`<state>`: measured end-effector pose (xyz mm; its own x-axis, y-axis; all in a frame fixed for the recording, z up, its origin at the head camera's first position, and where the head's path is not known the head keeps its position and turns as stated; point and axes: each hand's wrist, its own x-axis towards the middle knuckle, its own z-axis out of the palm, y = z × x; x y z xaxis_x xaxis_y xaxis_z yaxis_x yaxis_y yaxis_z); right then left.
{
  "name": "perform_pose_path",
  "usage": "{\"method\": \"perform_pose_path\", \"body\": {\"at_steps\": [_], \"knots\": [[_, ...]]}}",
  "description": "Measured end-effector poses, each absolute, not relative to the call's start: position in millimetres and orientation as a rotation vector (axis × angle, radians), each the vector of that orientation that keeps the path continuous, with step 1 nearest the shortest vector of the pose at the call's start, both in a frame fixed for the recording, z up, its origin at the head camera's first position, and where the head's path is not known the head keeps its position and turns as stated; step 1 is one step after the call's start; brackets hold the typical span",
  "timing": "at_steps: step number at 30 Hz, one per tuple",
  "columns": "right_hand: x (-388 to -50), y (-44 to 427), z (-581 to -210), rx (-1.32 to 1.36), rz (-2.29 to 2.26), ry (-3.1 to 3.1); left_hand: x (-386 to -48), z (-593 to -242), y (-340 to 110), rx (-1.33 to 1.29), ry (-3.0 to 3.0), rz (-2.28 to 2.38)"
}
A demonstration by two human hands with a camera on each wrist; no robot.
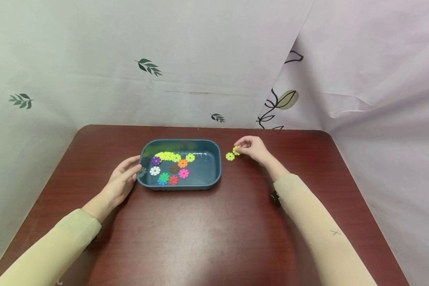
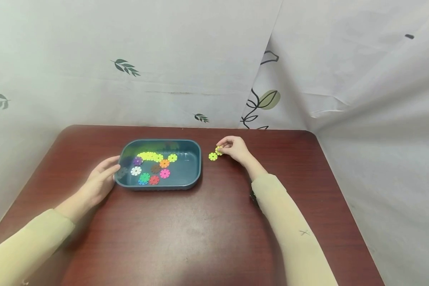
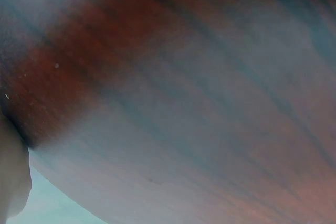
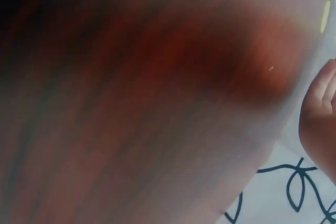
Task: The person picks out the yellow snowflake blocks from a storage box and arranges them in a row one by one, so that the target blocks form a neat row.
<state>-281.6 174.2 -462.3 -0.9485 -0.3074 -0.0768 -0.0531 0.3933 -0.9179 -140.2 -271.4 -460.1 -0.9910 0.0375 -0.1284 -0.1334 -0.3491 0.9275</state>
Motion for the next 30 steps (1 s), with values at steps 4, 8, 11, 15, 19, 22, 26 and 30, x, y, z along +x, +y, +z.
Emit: {"method": "perform_pose_path", "body": {"at_steps": [4,8,11,15,19,22,26,30], "knots": [[-281.3,178.6,-463.3,-0.307,-1.536,2.403,-139.7,-459.4,-271.8,-0.135,1.734,2.490],[-280.9,182.0,-463.5,-0.304,-1.516,2.399,-139.5,-459.6,-272.2,-0.144,1.739,2.487],[-280.9,183.1,-464.7,-0.317,-1.503,2.399,-139.5,-460.3,-272.2,-0.142,1.730,2.499],[-282.2,182.8,-467.3,-0.381,-1.433,2.444,-139.3,-460.2,-271.6,-0.138,1.716,2.513],[-283.4,182.0,-469.4,-0.437,-1.346,2.515,-139.1,-459.5,-271.0,-0.145,1.717,2.508],[-283.4,181.7,-470.1,-0.452,-1.294,2.559,-139.3,-459.3,-270.9,-0.146,1.718,2.504],[-282.9,182.2,-470.5,-0.460,-1.232,2.604,-139.5,-459.4,-270.9,-0.142,1.725,2.498],[-282.6,182.9,-471.1,-0.457,-1.212,2.605,-139.9,-459.5,-271.2,-0.133,1.727,2.493]]}}
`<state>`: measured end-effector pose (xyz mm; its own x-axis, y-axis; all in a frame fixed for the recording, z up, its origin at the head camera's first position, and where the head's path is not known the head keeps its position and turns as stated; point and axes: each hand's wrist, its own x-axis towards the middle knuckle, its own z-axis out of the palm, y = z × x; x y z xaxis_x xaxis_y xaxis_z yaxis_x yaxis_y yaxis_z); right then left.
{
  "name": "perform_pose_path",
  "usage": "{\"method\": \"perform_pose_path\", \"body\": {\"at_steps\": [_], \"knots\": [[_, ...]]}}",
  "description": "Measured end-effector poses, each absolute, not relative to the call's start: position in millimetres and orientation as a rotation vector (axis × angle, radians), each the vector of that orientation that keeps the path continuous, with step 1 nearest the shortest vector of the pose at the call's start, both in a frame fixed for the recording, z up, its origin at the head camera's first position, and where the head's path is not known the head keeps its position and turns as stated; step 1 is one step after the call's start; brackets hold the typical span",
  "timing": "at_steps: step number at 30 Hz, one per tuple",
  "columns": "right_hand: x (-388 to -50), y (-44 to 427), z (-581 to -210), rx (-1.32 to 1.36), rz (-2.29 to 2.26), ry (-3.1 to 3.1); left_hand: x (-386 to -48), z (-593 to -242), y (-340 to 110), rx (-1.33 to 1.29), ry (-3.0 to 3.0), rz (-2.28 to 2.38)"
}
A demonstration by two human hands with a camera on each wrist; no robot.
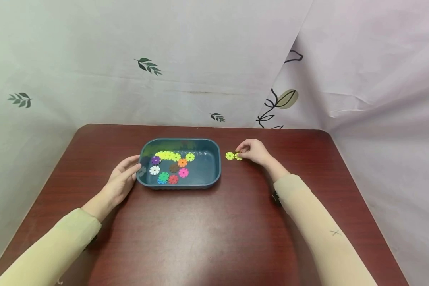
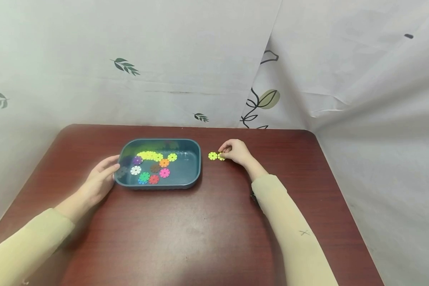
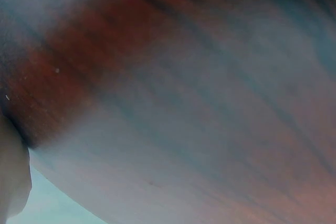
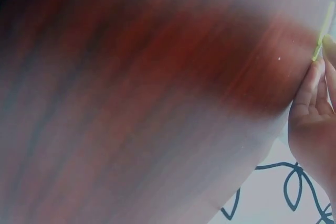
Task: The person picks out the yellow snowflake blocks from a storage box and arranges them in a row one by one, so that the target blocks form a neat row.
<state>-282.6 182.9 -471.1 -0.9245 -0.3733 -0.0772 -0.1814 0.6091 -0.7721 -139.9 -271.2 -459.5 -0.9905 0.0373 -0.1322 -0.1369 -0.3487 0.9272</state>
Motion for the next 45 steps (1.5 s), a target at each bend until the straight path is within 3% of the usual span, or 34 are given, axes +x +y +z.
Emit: {"method": "perform_pose_path", "body": {"at_steps": [11,22,45], "knots": [[-283,183,-466,-0.441,-1.256,2.611,-141,-460,-271,-0.153,1.725,2.494],[-295,172,-436,-0.407,-1.384,2.632,-140,-459,-271,-0.141,1.710,2.504],[-288,92,-388,-0.635,-1.547,2.505,-141,-460,-271,-0.155,1.729,2.489]]}}
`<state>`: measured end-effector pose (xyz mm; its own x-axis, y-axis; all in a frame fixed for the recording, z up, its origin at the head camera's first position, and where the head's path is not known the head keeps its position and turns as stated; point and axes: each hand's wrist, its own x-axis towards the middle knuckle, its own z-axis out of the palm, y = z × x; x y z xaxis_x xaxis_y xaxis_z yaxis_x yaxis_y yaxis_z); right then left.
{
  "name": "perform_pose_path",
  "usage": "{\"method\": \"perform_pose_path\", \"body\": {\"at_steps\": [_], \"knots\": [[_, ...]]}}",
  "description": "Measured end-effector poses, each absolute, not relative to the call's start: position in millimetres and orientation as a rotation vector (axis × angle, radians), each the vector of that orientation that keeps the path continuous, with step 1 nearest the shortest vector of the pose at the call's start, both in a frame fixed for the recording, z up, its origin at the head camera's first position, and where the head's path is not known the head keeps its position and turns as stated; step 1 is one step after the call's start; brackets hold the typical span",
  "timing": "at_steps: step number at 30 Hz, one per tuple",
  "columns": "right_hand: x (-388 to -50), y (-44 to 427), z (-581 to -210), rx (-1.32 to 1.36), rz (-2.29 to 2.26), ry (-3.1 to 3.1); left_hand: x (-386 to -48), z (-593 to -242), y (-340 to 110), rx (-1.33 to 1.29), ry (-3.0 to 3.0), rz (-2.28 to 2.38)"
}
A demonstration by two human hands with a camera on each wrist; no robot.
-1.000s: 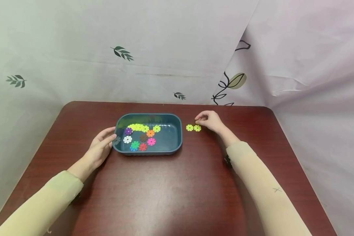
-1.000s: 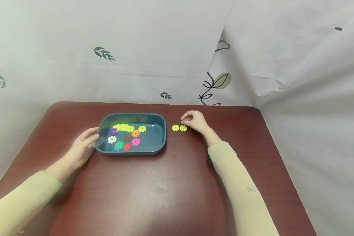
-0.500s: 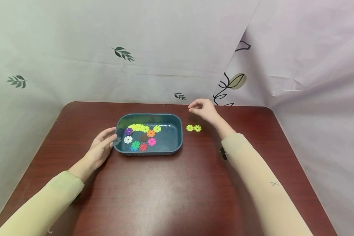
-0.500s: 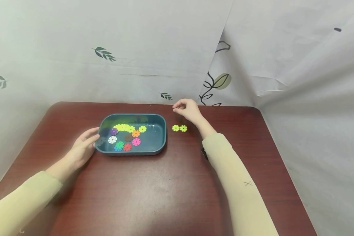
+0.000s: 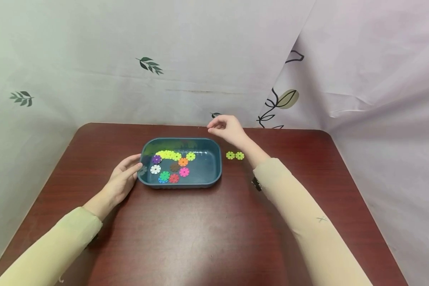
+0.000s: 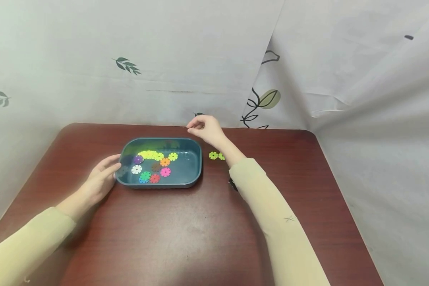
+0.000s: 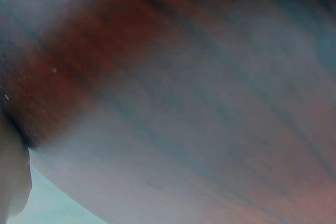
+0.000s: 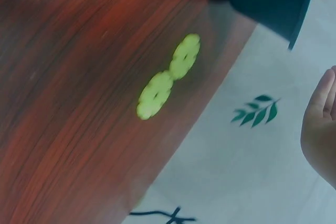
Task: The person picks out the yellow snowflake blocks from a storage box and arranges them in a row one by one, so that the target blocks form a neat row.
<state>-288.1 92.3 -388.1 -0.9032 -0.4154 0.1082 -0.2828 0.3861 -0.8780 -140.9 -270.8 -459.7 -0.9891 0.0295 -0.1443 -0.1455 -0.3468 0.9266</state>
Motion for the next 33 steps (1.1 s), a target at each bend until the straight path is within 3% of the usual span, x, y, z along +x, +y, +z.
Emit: {"method": "perform_pose_path", "body": {"at_steps": [10,33], "knots": [[-274,62,-393,-0.786,-1.498,2.438,-140,-460,-271,-0.163,1.730,2.488],[-260,39,-418,-0.845,-1.283,2.351,-140,-460,-270,-0.163,1.741,2.486]]}}
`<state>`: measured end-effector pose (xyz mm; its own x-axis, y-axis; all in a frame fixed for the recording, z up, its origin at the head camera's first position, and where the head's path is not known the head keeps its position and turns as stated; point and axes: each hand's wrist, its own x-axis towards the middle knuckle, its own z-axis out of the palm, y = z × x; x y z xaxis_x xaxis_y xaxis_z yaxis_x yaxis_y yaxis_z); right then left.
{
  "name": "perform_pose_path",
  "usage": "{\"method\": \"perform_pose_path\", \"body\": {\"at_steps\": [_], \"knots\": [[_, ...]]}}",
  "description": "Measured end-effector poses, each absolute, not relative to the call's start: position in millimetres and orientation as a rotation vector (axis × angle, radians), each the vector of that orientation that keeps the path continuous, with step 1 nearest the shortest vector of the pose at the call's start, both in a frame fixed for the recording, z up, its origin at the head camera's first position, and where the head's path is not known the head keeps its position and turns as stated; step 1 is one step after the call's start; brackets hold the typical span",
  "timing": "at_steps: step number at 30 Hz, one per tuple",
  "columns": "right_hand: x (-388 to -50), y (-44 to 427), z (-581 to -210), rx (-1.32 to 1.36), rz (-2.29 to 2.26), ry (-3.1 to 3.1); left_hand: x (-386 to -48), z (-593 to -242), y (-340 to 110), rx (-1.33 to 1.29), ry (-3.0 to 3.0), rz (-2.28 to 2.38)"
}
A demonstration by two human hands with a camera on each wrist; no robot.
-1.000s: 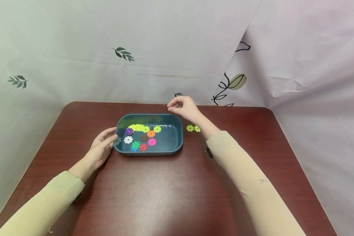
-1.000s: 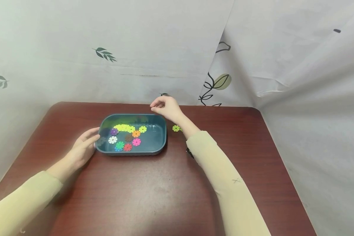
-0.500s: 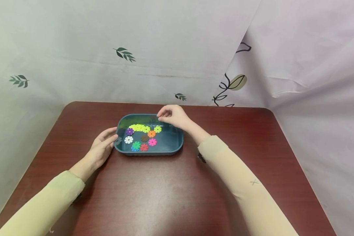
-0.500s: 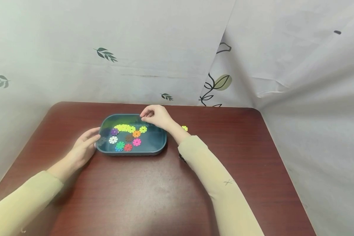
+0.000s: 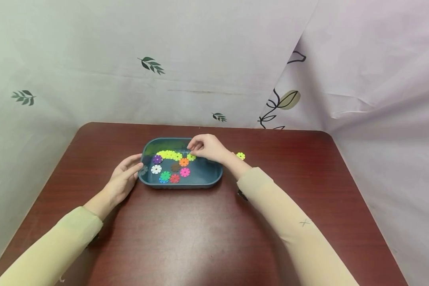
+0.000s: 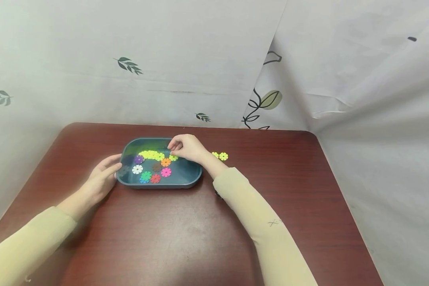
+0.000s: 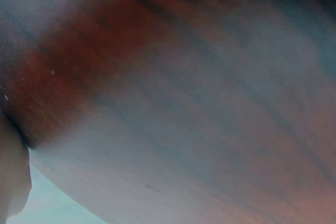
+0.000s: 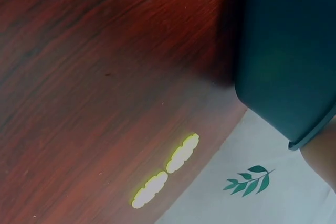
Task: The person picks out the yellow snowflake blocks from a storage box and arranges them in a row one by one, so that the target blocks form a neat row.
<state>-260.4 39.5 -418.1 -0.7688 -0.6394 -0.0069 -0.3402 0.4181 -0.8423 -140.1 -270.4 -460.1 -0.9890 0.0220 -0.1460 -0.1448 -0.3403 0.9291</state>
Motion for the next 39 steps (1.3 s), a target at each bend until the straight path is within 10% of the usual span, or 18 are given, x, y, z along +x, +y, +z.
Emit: {"method": "perform_pose_path", "body": {"at_steps": [39], "knots": [[-254,19,-432,-0.824,-0.959,2.500,-140,-461,-269,-0.161,1.745,2.498]]}}
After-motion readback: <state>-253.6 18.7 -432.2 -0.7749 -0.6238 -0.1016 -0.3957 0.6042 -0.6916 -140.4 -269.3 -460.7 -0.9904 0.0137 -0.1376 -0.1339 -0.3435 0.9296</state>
